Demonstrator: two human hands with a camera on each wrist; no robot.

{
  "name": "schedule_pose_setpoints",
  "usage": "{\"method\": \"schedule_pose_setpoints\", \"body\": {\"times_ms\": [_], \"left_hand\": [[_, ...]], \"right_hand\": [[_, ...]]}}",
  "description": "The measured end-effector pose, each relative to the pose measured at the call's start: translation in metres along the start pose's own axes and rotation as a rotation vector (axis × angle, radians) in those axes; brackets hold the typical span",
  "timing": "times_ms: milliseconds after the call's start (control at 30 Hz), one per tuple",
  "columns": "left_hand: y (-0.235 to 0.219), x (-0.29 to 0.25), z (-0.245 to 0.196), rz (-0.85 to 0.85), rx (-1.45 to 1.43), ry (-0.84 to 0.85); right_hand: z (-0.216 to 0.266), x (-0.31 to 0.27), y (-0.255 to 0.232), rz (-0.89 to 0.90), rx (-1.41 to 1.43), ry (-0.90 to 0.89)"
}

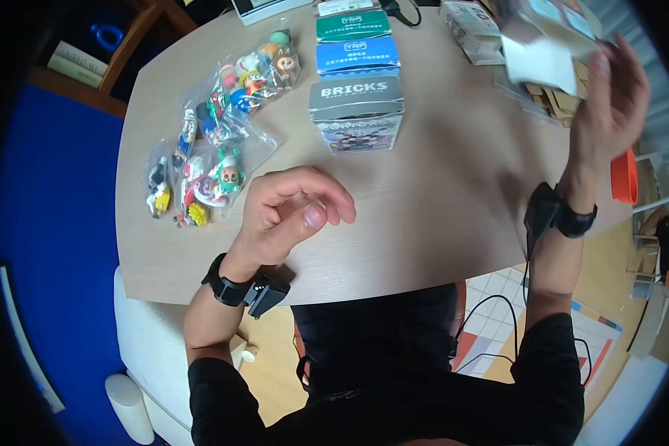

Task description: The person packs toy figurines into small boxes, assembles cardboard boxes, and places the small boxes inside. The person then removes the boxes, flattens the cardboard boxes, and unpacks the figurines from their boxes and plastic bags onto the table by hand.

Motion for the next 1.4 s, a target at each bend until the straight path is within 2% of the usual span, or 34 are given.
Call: {"method": "schedule_pose_setpoints", "body": {"times_ms": [33, 67, 100, 133, 200, 233, 267, 300, 367, 433, 500, 600, 667, 700, 733, 767, 833, 900, 933, 967, 1000, 1033, 1067, 1100, 1167, 1200, 1233, 1300, 1333, 1400], "left_hand": [[0.007, 0.002, 0.0, 0.055, -0.088, -0.027], [0.015, 0.003, 0.0, 0.107, -0.177, -0.051], [0.002, 0.009, 0.003, 0.078, -0.175, -0.01], [0.01, 0.011, 0.006, 0.107, -0.257, -0.057], [0.016, 0.008, 0.008, 0.174, -0.332, -0.105], [0.014, 0.009, 0.011, 0.145, -0.347, -0.096], [0.017, 0.011, 0.02, 0.201, -0.369, -0.179], [0.021, 0.012, 0.026, 0.265, -0.385, -0.258], [0.026, 0.012, 0.026, 0.276, -0.485, -0.263], [0.032, 0.008, 0.014, 0.328, -0.253, -0.247], [0.029, 0.004, 0.004, 0.305, -0.173, -0.258], [0.026, 0.0, 0.004, 0.283, -0.164, -0.202], [0.019, 0.002, 0.01, 0.184, -0.083, 0.034], [0.016, 0.002, 0.007, 0.171, -0.088, 0.044], [0.012, 0.002, 0.008, 0.204, -0.15, -0.078], [0.009, 0.001, 0.009, 0.238, -0.211, -0.199], [0.005, 0.0, 0.01, 0.247, -0.215, -0.212], [-0.001, 0.004, 0.015, 0.195, -0.157, -0.151], [-0.004, 0.003, 0.014, 0.187, -0.156, -0.144], [-0.005, 0.002, 0.017, 0.225, -0.169, -0.24], [-0.004, -0.002, 0.02, 0.266, -0.183, -0.341], [-0.006, -0.003, 0.019, 0.266, -0.181, -0.337], [-0.005, -0.004, 0.014, 0.308, -0.165, -0.264], [-0.003, -0.005, 0.011, 0.351, -0.154, -0.191], [0.005, -0.003, 0.021, 0.349, -0.157, -0.147], [0.006, -0.001, 0.027, 0.344, -0.155, -0.113], [0.006, 0.002, 0.033, 0.349, -0.156, -0.108], [0.008, 0.005, 0.043, 0.412, -0.064, -0.163], [0.007, 0.003, 0.039, 0.414, -0.063, -0.16], [0.005, -0.002, 0.034, 0.41, -0.13, -0.185]], "right_hand": [[0.008, 0.0, -0.005, -0.089, 0.147, 0.007], [0.016, 0.0, -0.007, -0.077, 0.31, 0.091], [0.02, 0.003, 0.01, -0.043, 0.423, 0.133], [0.025, -0.003, 0.013, -0.009, 0.448, 0.145], [0.044, -0.02, 0.037, 0.248, 0.935, 0.244], [0.058, -0.026, 0.046, 0.387, 1.172, 0.3], [0.068, -0.036, 0.053, 0.541, 1.182, 0.415], [0.081, -0.044, 0.059, 0.692, 1.177, 0.517], [0.095, -0.057, 0.073, 0.956, 0.98, 0.688], [0.112, -0.061, 0.094, 0.995, 0.921, 0.703], [0.12, -0.063, 0.111, 1.167, 0.664, 0.546], [0.139, -0.061, 0.124, 1.153, 0.584, 0.497], [0.146, -0.058, 0.132, 1.145, 0.53, 0.437], [0.147, -0.053, 0.134, 1.083, 0.506, 0.36], [0.151, -0.049, 0.136, 1.017, 0.483, 0.284], [0.155, -0.046, 0.14, 1.026, 0.484, 0.273], [0.167, -0.037, 0.149, 1.054, 0.495, 0.284], [0.18, -0.029, 0.163, 1.078, 0.473, 0.238], [0.189, -0.025, 0.171, 1.159, 0.457, 0.165], [0.198, -0.023, 0.18, 1.236, 0.437, 0.091], [0.205, -0.018, 0.187, 1.237, 0.437, 0.086], [0.211, -0.018, 0.196, 1.327, 0.397, 0.09], [0.214, -0.02, 0.205, 1.416, 0.352, 0.093], [0.216, -0.02, 0.215, 1.419, 0.344, 0.091], [0.218, -0.025, 0.235, 1.542, 0.206, -0.067], [0.214, -0.032, 0.245, 1.531, 0.18, -0.168], [0.205, -0.04, 0.253, 1.533, 0.172, -0.167], [0.192, -0.055, 0.271, 1.582, 0.057, -0.299], [0.193, -0.058, 0.28, 1.583, 0.053, -0.301], [0.187, -0.077, 0.297, 1.8, -0.168, -0.127]]}}
Point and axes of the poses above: each hand's wrist, its own x-axis towards the middle knuckle, its own y-axis out of the palm, z = x × y, the point moved 5 cm from there along x, towards the middle knuckle, and after that the axes turned 8 degrees about -y, right-handed, at the moved point
